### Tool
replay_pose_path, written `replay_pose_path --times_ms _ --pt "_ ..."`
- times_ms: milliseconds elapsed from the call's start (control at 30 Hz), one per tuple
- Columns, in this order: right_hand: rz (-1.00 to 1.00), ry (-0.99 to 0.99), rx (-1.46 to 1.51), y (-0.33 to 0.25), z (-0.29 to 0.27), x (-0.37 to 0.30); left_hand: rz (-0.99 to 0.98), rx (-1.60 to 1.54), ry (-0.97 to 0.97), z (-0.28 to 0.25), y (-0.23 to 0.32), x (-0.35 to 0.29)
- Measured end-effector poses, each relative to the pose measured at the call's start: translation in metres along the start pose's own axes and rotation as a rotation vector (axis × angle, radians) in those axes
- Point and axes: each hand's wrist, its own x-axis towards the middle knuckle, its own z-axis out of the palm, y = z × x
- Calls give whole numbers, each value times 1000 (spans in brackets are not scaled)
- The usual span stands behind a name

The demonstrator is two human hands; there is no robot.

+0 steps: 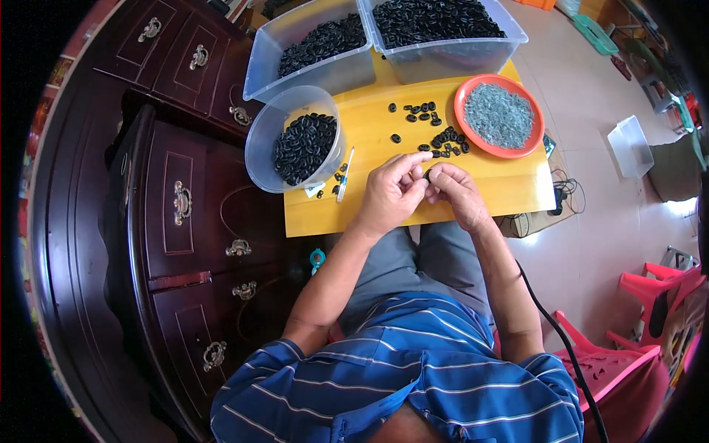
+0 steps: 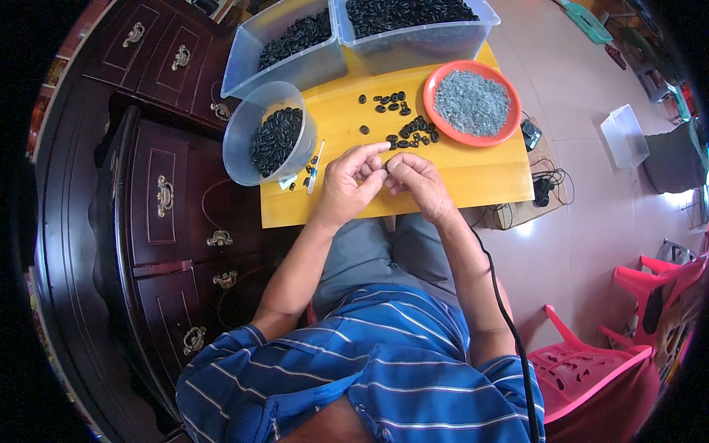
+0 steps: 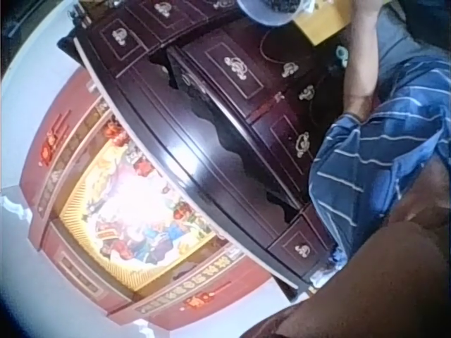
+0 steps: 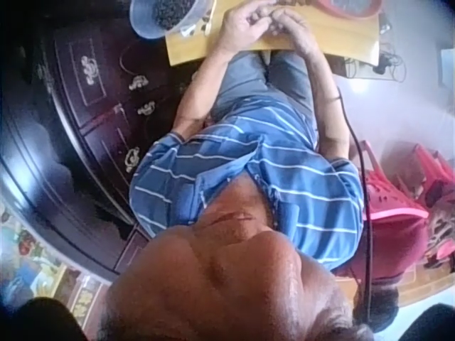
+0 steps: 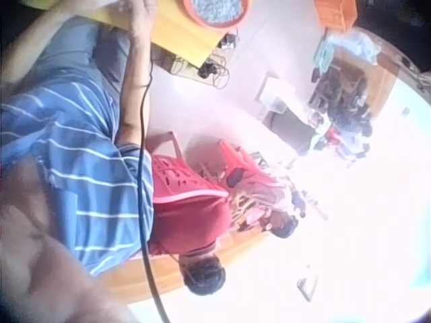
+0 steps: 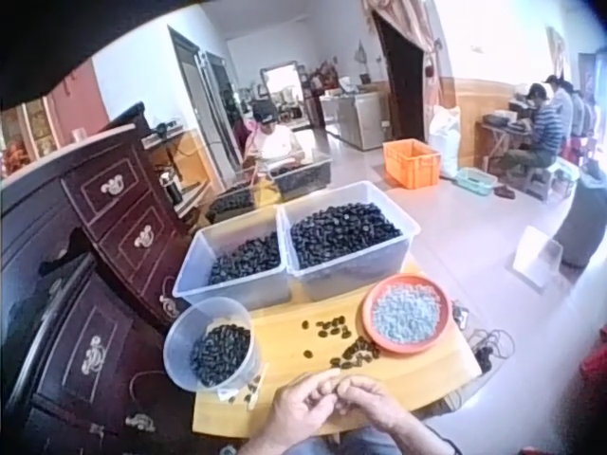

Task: The person assembles plastic fasteners by inserting metal pins into the plastic pieces by hand and fitting them with a thin metal tool.

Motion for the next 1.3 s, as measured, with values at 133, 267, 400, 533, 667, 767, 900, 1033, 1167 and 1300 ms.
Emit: replay_pose_path --times_ms 133,267,400,533,667,767,900,1033,1167,1300 --pt "-63 141 84 8 3 5 104 281 120 6 8 3" --pt "-50 215 122 9 12 6 175 390 162 11 3 3" --pt "-64 197 170 8 12 4 278 476 191 12 -5 6" --pt "-66 189 175 5 11 0 343 539 197 14 0 7" --pt "-56 144 212 7 4 -1 374 574 171 15 0 8" --pt "-25 132 209 7 4 -1 383 565 139 14 1 7" --pt "-30 117 225 10 5 -1 390 580 155 15 -3 4" --pt "-40 189 251 15 12 0 421 626 186 15 -6 0" --pt "-10 269 287 15 26 0 429 633 205 10 -12 -3" --pt "-34 212 316 25 22 4 384 567 195 5 -13 -4"
